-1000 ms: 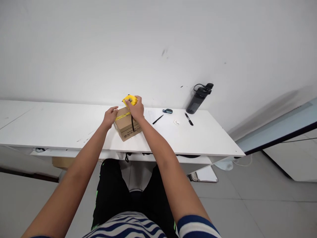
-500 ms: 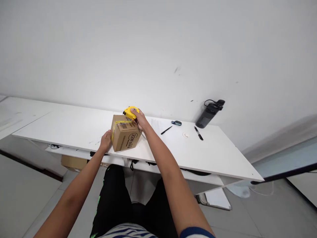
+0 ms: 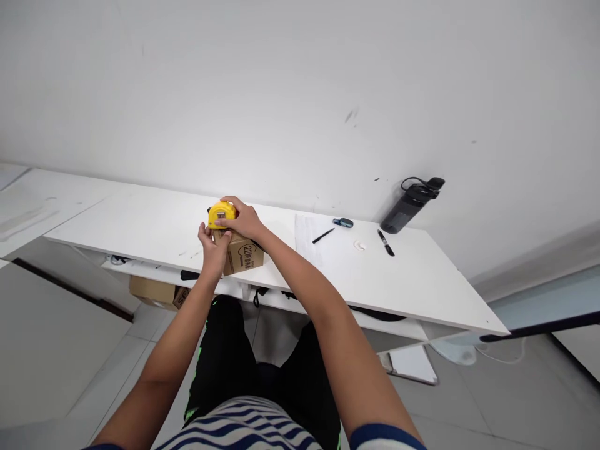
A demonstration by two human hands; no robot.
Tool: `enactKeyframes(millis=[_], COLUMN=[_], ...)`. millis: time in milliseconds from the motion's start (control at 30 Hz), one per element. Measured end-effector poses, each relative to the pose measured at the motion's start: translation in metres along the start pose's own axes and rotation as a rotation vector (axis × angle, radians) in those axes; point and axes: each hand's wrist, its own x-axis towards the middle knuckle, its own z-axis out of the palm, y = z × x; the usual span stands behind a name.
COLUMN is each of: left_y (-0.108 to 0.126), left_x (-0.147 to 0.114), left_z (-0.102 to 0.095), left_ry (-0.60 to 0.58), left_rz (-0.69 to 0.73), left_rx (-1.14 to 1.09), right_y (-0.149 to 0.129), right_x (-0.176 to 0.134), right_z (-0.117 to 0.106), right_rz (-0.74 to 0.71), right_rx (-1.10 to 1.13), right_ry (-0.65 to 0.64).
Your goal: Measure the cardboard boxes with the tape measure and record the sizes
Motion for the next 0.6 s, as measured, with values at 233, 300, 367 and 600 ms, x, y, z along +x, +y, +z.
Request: enactKeyframes(millis=[233, 300, 367, 600], left_y=[-0.006, -0.004, -0.002, -0.001], left_x=[0.004, 0.004, 0.003, 0.001], left_z=[-0.008, -0.011, -0.012, -0.011], left_ry=[-0.163, -0.206, -0.198, -0.125], left_rz=[0.108, 0.108, 0.106, 0.154], left_rx=[0.024, 0.040, 0.082, 0.190], right_y=[-0.027, -0.028, -0.026, -0.017], right_x=[0.005, 0.001, -0.007, -0.054], right_z=[-0.014, -0.021, -0.031, -0.091], right_rz=[-0.177, -0.160, -0.131, -0.065], right_rx=[-0.395, -0.415, -0.397, -0.360], right_ry=[-0.183, -0.191, -0.171, -0.068])
